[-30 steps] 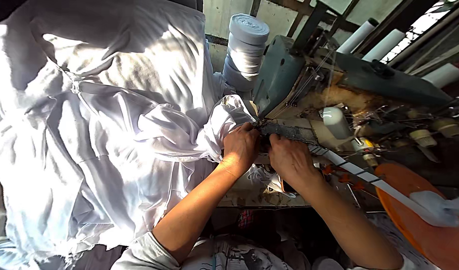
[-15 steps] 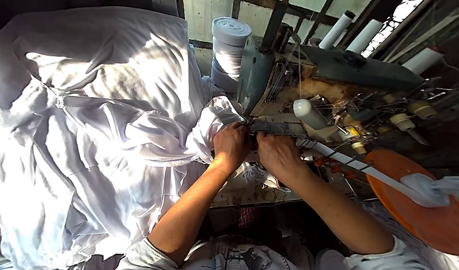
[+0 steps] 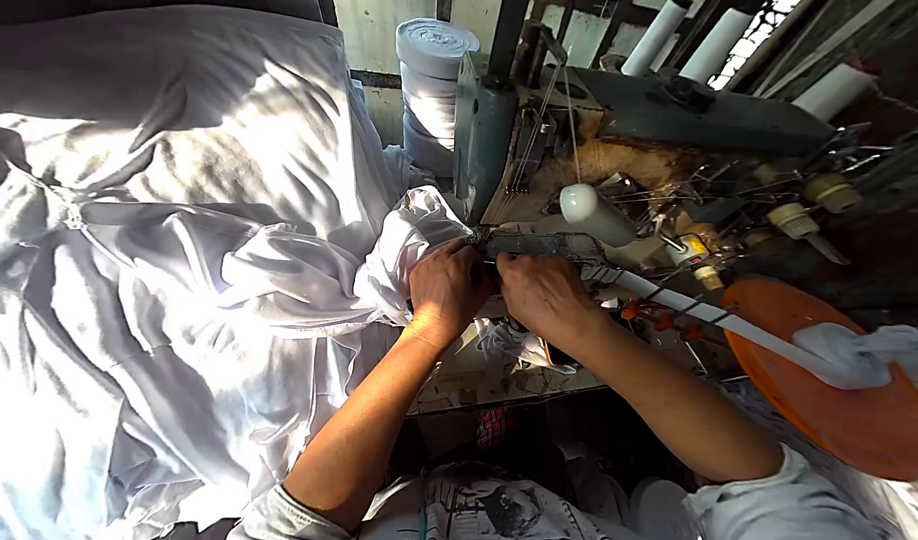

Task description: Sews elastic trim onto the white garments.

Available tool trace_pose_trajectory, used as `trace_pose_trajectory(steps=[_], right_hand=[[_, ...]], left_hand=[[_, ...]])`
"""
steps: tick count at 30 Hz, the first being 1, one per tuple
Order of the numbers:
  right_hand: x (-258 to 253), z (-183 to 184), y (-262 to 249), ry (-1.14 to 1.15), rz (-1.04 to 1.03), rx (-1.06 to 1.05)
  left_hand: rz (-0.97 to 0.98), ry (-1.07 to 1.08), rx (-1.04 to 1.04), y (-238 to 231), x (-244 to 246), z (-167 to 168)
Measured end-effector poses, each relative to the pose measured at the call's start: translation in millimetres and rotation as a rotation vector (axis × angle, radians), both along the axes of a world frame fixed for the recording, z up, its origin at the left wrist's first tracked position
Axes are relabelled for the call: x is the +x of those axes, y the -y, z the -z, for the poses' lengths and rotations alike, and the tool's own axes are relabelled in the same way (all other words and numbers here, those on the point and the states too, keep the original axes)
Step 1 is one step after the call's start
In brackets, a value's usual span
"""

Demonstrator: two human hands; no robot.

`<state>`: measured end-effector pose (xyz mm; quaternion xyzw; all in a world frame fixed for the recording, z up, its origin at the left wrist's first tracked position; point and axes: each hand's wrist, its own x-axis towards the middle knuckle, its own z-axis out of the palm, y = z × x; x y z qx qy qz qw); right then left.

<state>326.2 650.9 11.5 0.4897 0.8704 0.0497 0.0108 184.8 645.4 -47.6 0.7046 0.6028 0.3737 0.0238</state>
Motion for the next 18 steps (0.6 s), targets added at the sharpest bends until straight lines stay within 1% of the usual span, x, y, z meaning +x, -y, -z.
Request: trace_pose_trajectory(steps=[8, 14, 18], right_hand=[[-0.3, -2.9, -5.5, -0.011, -0.078, 0.072], [5.4, 12.6, -8.4, -0.038, -0.152, 0.215], [7.1, 14.1, -11.9, 0.014, -0.204, 0.247]], left_hand=[[0.009, -0.004, 0.028, -1.1, -1.1, 0.6], [-0.006, -0.015, 0.015, -0.5, -0.3, 1.2], [-0.009, -0.013, 0.012, -1.1, -0.8, 1.7]])
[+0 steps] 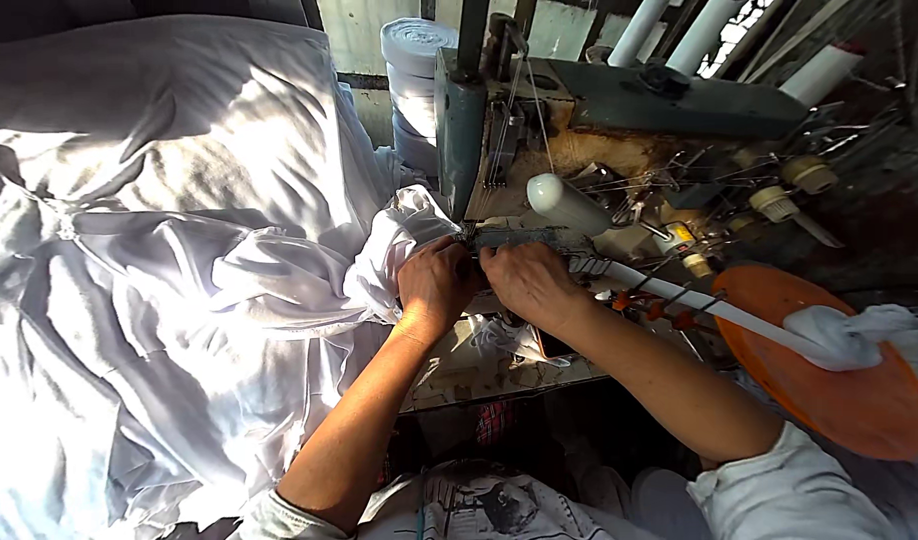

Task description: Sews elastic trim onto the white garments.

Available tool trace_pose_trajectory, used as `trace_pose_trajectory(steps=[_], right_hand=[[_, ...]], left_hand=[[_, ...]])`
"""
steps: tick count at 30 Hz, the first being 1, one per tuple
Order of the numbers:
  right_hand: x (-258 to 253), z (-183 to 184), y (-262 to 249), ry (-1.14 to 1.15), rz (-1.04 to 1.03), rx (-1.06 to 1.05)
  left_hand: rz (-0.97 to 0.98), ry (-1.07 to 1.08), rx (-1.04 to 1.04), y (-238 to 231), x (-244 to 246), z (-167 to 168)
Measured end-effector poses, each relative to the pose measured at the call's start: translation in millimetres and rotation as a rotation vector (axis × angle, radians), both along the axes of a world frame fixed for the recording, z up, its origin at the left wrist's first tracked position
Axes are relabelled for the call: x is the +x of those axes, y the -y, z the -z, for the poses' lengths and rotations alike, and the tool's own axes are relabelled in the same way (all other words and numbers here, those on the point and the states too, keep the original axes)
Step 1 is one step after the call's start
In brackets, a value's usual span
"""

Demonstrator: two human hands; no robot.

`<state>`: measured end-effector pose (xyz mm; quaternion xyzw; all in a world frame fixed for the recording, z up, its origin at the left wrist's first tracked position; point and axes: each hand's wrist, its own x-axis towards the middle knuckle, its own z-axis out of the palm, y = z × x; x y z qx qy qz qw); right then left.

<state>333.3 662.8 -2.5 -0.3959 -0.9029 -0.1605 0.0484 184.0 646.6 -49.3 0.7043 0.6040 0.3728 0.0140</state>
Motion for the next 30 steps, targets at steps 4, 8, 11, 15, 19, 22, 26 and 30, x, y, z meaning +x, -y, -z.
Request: trace_pose_trajectory(steps=[4, 8, 11, 15, 19, 22, 26, 30], right_hand=[[-3.8, -9.2, 3.5, 0.046, 0.042, -0.102], [6.3, -5.9, 6.5, -0.011, 0.054, -0.131], [17.0, 6.9, 0.3, -0.118, 0.042, -0.113], [14.6, 9.2, -0.4, -0.152, 0.036, -0.085], [11.7, 3.4, 2.3, -0.131, 0.087, -0.131], [7.3, 0.7, 1.8, -0.121, 0.1, -0.169], [3.6, 1.6, 1.3, -0.124, 0.064, -0.142], [8.6, 0.2, 9.7, -0.1, 0.117, -0.187]], left_hand=[[0.0, 0.003, -0.02, 0.4, -0.3, -1.3], [0.011, -0.015, -0.03, 1.9, -2.0, -3.1], [0.015, -0.028, -0.021, 2.7, -0.8, -2.5], [0.018, -0.028, -0.03, 2.3, -2.9, -3.4], [0.015, -0.026, -0.017, 0.9, -3.1, -0.3], [0.009, -0.023, -0.03, 1.2, -2.5, -0.7], [0.015, -0.029, -0.019, 0.2, -3.6, 0.5], [0.024, -0.038, -0.022, 0.7, -4.6, 0.6]])
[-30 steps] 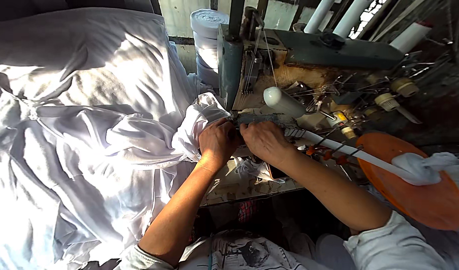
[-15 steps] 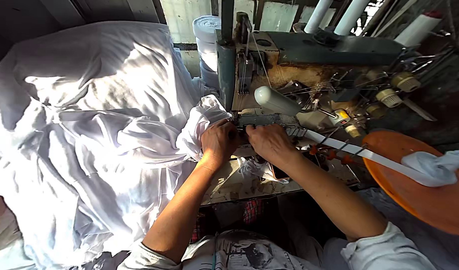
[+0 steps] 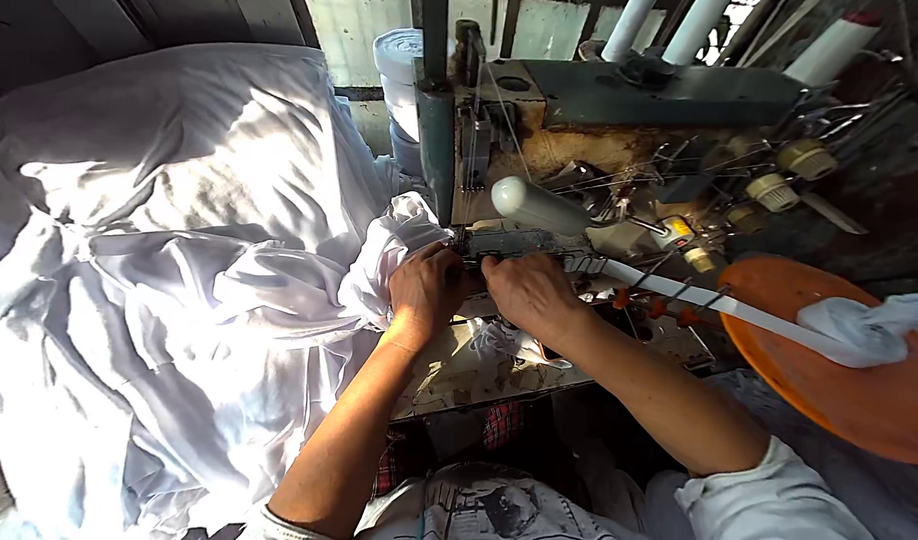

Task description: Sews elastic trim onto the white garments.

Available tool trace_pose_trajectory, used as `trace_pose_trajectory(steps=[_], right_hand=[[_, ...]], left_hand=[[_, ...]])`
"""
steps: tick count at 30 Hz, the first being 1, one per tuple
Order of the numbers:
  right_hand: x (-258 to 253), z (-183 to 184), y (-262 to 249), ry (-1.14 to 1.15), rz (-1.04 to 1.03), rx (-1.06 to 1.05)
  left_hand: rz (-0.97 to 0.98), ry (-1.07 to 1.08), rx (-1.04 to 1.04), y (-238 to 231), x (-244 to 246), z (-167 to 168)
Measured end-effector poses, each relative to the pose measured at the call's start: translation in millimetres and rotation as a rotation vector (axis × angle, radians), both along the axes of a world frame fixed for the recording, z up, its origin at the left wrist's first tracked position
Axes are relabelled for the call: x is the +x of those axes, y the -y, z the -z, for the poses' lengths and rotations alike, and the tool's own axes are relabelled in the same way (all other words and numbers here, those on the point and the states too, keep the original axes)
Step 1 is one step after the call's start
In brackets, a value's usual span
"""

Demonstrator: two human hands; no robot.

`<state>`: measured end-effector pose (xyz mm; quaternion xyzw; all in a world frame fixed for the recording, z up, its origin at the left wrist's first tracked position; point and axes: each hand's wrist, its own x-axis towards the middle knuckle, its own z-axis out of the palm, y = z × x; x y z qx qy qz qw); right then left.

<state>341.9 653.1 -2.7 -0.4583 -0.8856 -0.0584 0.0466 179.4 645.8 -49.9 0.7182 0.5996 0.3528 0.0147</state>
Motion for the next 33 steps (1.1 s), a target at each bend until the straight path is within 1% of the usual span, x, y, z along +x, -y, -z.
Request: trace_pose_trajectory(steps=[3, 6, 7, 10, 12, 14, 16, 17, 21, 26, 29, 31, 33], right_hand=[[11.4, 12.8, 11.2, -0.091, -0.002, 0.063], [23.9, 28.6, 44.9, -0.267, 0.011, 0.148], [31.3, 34.7, 58.0, -0.322, 0.021, 0.107], [56.5, 66.4, 82.5, -0.489, 0.075, -0.152], [68.4, 95.5, 88.4, -0.624, 0.082, -0.202], [74.1, 110.9, 94.2, -0.738, 0.077, -0.33], [75.2, 116.8, 97.8, -0.826, 0.055, -0.49], [75.1, 117.6, 98.9, -0.839, 0.044, -0.548], [76.6, 121.1, 100.8, -0.843, 0.04, -0.676], [84.9, 130.2, 102.3, -0.885, 0.042, -0.841], [91.7, 133.5, 100.0, -0.909, 0.041, -0.837], [96.3, 133.3, 96.3, -0.979, 0.033, -0.749], [100.7, 128.4, 89.6, -1.055, 0.033, -0.608]], left_hand=[[-0.003, -0.012, 0.037, -0.4, 1.1, 2.5], [0.033, -0.119, 0.139, 6.0, 1.8, 12.0], [0.043, -0.183, 0.143, 11.5, 3.2, 13.7], [0.033, -0.375, 0.178, 29.7, 5.9, 16.8], [0.081, -0.389, 0.239, 34.8, 10.0, 11.6], [0.203, -0.322, 0.29, 30.8, 20.5, 0.3], [0.326, -0.271, 0.296, 16.7, 34.7, -10.1], [0.351, -0.28, 0.281, 7.0, 41.3, -12.8], [0.311, -0.4, 0.225, -28.1, 63.2, -7.5], [0.249, -0.386, 0.261, -32.0, 68.9, -2.1], [0.266, -0.458, 0.415, -31.3, 65.2, 2.6], [0.303, -0.493, 0.498, -31.3, 60.3, 4.1], [0.339, -0.483, 0.54, -31.9, 55.5, 5.4]])
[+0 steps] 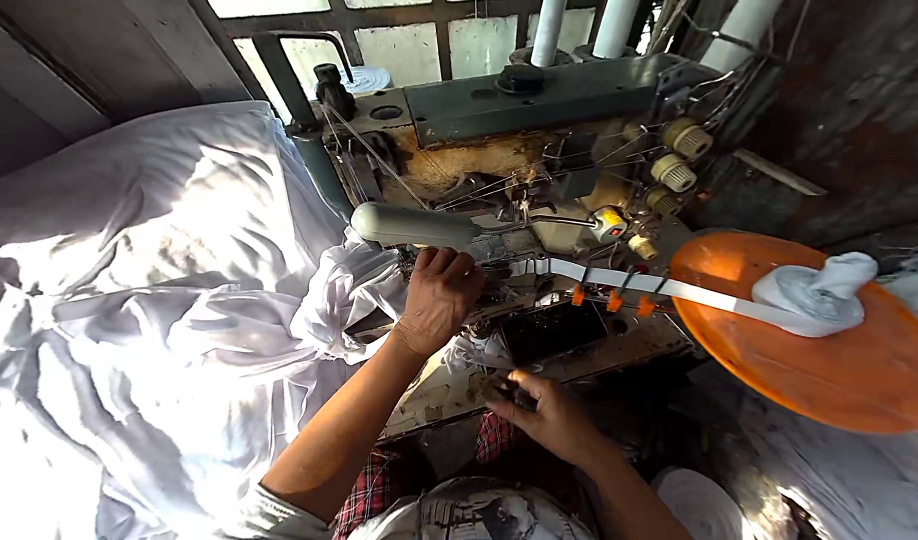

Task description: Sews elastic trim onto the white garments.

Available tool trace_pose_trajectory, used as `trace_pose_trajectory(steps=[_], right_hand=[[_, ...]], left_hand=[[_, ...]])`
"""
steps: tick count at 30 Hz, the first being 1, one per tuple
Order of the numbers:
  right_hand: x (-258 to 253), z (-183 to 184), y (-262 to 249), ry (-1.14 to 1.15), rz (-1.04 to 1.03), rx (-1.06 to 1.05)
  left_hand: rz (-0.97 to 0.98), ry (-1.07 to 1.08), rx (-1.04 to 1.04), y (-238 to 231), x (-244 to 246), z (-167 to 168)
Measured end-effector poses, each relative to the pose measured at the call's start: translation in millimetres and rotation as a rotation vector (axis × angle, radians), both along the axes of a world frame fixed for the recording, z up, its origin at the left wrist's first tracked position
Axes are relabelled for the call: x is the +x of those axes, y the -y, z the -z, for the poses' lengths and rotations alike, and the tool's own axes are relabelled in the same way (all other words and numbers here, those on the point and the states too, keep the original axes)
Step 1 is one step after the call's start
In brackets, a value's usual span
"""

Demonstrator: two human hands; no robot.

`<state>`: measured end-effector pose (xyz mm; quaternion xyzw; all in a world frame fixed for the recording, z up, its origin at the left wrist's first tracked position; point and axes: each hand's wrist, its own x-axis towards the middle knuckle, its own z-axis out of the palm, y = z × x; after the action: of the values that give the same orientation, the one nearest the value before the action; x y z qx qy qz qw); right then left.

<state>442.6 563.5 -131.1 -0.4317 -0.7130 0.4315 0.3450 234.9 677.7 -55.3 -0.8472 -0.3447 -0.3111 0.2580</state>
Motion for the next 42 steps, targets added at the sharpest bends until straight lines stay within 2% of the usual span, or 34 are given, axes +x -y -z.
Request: trace_pose_trajectory(steps=[5, 10, 13, 16, 26, 30, 36, 42], right_hand=[[11.2, -37.9, -32.2, 0.055, 0.164, 0.23], [12.2, -81.2, -63.5, 0.334, 0.221, 0.448], [5.5, -99.7, -71.9, 0.528, 0.218, 0.582], [1.9, -118.0, -78.0, 0.705, 0.167, 0.544], [-11.1, -156.5, -88.7, 1.018, 0.049, 0.319], [-17.2, -162.5, -95.1, 1.101, -0.015, 0.367], [-30.7, -171.7, -101.9, 1.219, -0.086, 0.415], [-37.7, -172.4, -101.3, 1.166, -0.126, 0.388]], left_hand=[[0.056, 0.014, -0.038, -3.3, -3.5, -0.5], [0.067, 0.066, -0.19, -5.1, -2.6, -8.1], [0.056, 0.068, -0.212, -5.9, -2.7, -7.1], [0.083, 0.126, -0.229, -2.7, -6.6, -4.2], [0.069, 0.266, -0.312, -2.7, -1.0, 1.6], [0.097, 0.346, -0.231, -3.2, 2.2, 8.2], [0.15, 0.406, -0.239, -3.4, 0.4, 11.4], [0.163, 0.411, -0.243, -5.5, -2.0, 15.8]])
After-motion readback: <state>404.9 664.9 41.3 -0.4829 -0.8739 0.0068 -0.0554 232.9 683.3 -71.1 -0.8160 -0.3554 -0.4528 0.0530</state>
